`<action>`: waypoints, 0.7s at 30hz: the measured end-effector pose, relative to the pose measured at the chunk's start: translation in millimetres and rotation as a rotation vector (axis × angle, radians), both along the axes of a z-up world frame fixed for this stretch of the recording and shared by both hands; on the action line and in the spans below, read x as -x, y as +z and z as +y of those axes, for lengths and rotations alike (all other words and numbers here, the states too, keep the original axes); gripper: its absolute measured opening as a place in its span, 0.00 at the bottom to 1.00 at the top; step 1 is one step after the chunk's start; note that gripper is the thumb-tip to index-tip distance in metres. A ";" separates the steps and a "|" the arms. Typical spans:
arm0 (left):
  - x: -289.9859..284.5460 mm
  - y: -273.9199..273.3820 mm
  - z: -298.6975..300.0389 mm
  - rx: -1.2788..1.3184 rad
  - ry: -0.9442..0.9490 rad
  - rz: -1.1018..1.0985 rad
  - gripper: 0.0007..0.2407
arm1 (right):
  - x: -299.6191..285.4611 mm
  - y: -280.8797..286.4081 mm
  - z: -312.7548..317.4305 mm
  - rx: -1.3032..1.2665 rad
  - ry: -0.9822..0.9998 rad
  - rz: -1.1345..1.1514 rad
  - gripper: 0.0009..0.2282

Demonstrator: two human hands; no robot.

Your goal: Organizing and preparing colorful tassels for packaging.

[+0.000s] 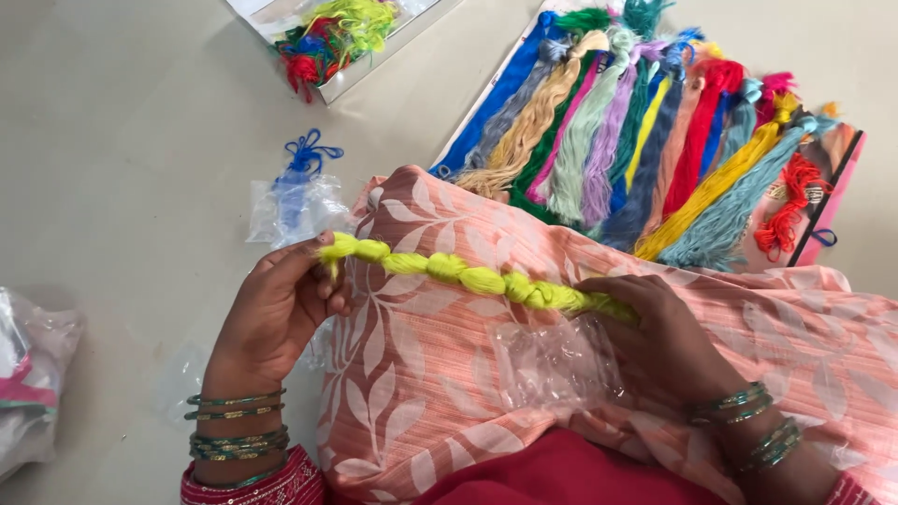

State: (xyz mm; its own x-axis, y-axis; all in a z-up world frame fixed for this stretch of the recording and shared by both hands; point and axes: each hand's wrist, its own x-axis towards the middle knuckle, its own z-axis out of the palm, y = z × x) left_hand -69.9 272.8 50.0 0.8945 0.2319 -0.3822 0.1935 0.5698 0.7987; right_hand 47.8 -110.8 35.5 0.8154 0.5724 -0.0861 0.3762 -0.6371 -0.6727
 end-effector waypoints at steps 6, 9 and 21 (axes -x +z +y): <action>-2.2 -15.9 12.1 0.003 0.015 0.019 0.12 | 4.4 -5.2 -1.5 -0.049 0.026 -0.137 0.14; -2.4 -23.4 8.6 -0.327 0.101 0.184 0.10 | 4.2 -5.3 -4.2 -0.029 -0.053 0.009 0.13; -26.4 50.9 -156.0 -0.926 -0.137 -0.035 0.08 | -0.4 -5.0 -25.3 -0.515 -0.133 0.348 0.14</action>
